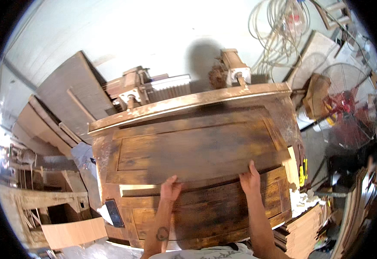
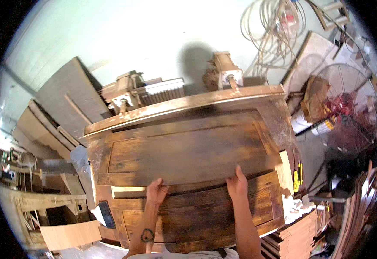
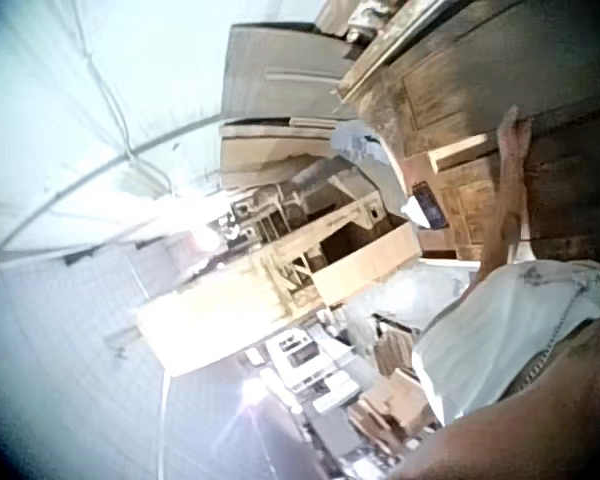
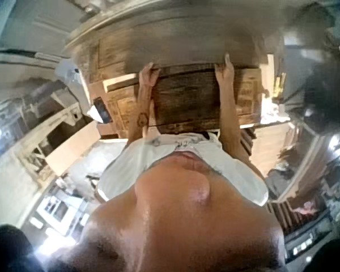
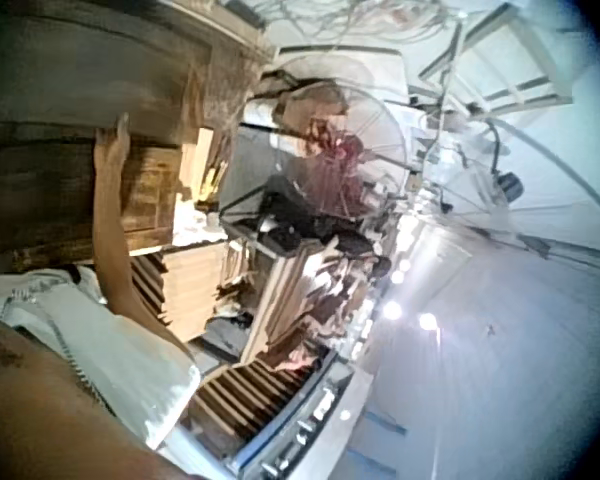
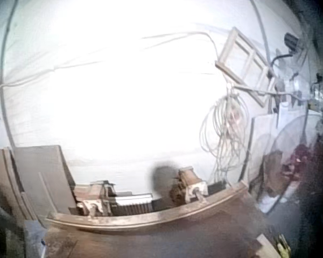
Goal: The person places a wooden panel onto a workbench, uses a utility knife to trim the edges of a veneer or lining, and wipes the surface with a cloth.
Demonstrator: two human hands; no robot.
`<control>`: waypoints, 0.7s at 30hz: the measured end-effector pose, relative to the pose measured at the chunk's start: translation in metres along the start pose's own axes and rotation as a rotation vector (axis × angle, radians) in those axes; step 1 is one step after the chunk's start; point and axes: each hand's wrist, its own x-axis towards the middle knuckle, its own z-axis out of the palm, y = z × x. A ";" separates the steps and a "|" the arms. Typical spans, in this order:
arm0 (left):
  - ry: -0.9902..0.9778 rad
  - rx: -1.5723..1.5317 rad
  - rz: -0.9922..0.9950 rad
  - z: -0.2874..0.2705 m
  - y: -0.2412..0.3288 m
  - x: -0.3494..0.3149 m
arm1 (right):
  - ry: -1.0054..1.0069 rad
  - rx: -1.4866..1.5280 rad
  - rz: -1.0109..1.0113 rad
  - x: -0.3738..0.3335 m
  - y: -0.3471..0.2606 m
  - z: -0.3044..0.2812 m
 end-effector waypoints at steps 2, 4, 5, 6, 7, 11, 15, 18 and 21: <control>-0.046 0.046 0.024 0.002 0.010 0.028 | 0.109 -0.031 0.068 0.042 0.009 -0.003; 0.012 0.196 -0.201 0.045 0.023 0.018 | 0.205 -0.182 0.195 0.059 -0.005 0.017; 0.043 0.260 -0.306 0.060 0.032 0.008 | 0.246 -0.266 0.270 0.061 -0.015 0.023; -0.030 0.456 -0.404 0.053 0.043 0.003 | 0.188 -0.482 0.315 0.062 -0.024 0.020; -0.103 0.649 -0.501 0.042 0.058 0.000 | 0.126 -0.698 0.369 0.062 -0.036 0.014; 0.267 0.987 0.154 -0.024 0.131 0.036 | 0.182 -1.276 0.156 0.092 -0.075 -0.018; 1.020 2.119 0.448 -0.069 0.193 0.104 | 0.334 -1.877 -0.785 0.172 -0.098 -0.029; 0.989 1.966 0.511 -0.106 0.183 0.131 | 0.345 -2.089 -0.704 0.212 -0.090 -0.061; 0.988 1.829 0.623 -0.103 0.167 0.115 | 0.475 -2.074 -0.653 0.200 -0.079 -0.073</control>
